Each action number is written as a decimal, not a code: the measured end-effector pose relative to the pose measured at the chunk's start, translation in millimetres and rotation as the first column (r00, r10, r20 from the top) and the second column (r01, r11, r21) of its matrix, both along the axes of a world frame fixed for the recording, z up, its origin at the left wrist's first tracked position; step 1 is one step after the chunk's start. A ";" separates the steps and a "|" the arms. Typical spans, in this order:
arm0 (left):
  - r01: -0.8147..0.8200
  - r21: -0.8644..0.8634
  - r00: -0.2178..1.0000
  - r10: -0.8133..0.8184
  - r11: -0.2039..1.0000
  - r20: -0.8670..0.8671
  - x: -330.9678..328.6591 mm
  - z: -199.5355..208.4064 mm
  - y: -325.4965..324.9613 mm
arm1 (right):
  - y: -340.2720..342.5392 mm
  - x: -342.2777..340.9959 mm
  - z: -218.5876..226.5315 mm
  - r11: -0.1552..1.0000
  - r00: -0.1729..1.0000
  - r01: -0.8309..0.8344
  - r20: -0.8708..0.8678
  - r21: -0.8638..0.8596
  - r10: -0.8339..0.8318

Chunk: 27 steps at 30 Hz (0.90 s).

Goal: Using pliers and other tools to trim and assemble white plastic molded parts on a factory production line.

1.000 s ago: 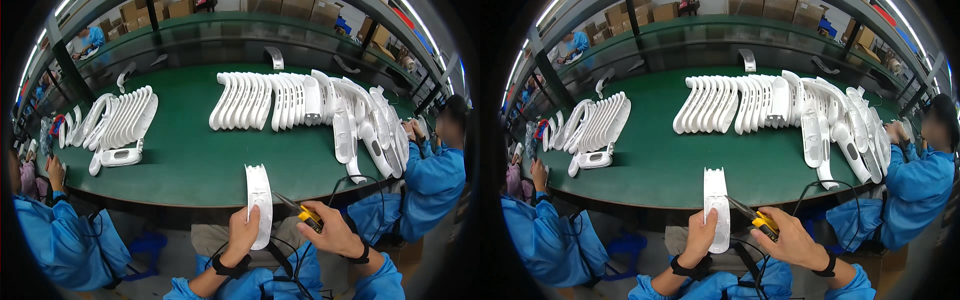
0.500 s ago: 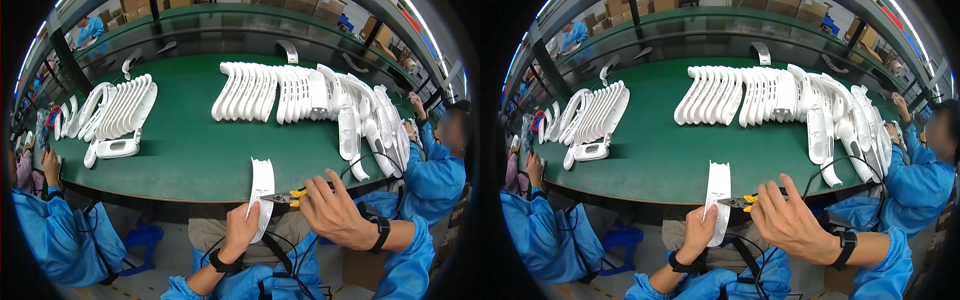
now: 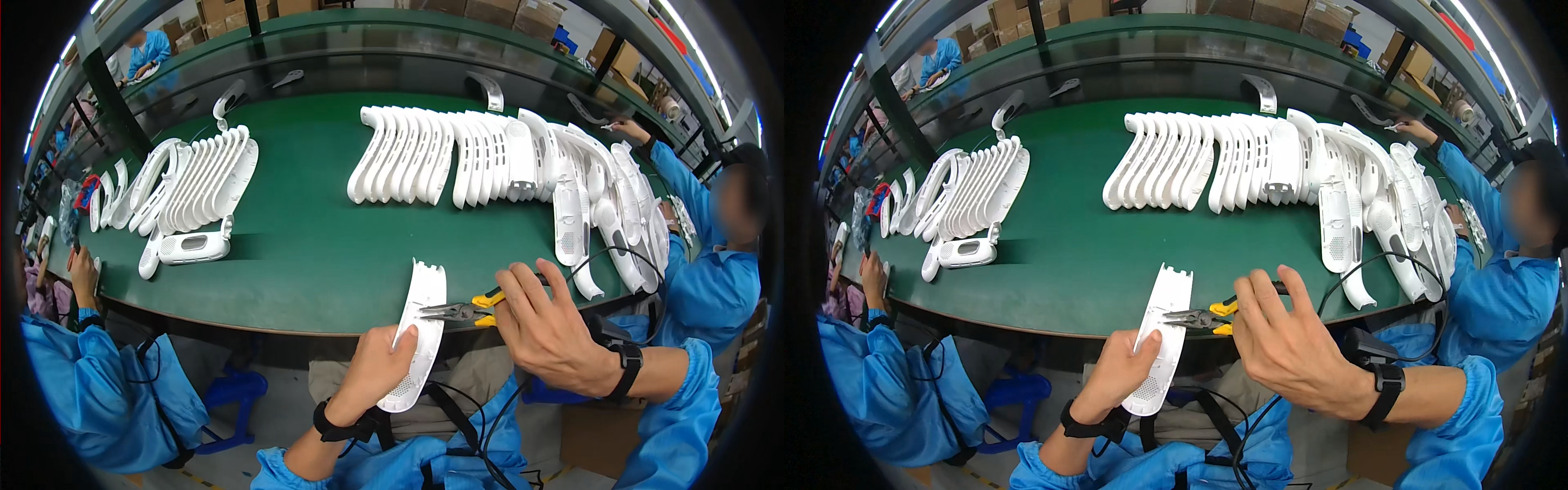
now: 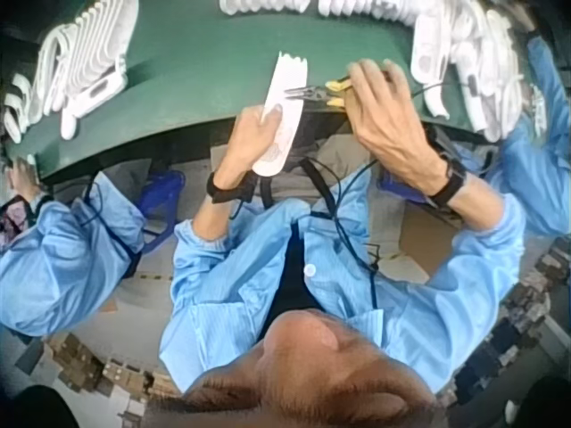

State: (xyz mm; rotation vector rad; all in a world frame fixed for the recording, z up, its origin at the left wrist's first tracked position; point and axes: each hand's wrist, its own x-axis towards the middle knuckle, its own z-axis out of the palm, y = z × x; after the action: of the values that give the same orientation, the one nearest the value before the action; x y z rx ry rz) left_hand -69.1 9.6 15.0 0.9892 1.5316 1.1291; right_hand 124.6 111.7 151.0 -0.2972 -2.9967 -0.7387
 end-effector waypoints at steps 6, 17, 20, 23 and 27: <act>0.012 -0.003 0.999 -0.012 1.000 0.044 -2.7 2.3 0.6 | 0.5 -0.3 -1.9 0.999 0.999 -0.032 0.008 -0.037 0.032; 0.096 -0.025 0.994 -0.097 0.995 -0.058 -9.7 7.6 1.5 | 3.1 -2.4 4.5 0.995 0.993 -0.099 0.058 0.020 0.098; 0.095 -0.036 0.992 -0.098 0.995 -0.080 -9.9 8.1 1.3 | 2.6 -4.6 8.6 0.989 0.988 -0.132 0.088 0.068 0.126; 0.087 -0.050 0.993 -0.090 0.995 -0.076 -9.7 10.8 1.1 | 3.9 -5.6 10.3 0.987 0.987 -0.144 0.087 0.078 0.137; 0.080 -0.034 0.991 -0.083 0.996 -0.108 -10.3 12.1 0.6 | 9.8 -5.4 11.5 0.990 0.987 -0.133 0.095 0.049 0.128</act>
State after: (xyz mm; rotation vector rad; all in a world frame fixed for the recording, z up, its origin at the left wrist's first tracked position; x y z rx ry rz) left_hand -79.4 10.2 27.1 1.0990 1.5751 1.0063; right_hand 119.2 121.4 162.5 -0.0649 -3.0383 -0.8416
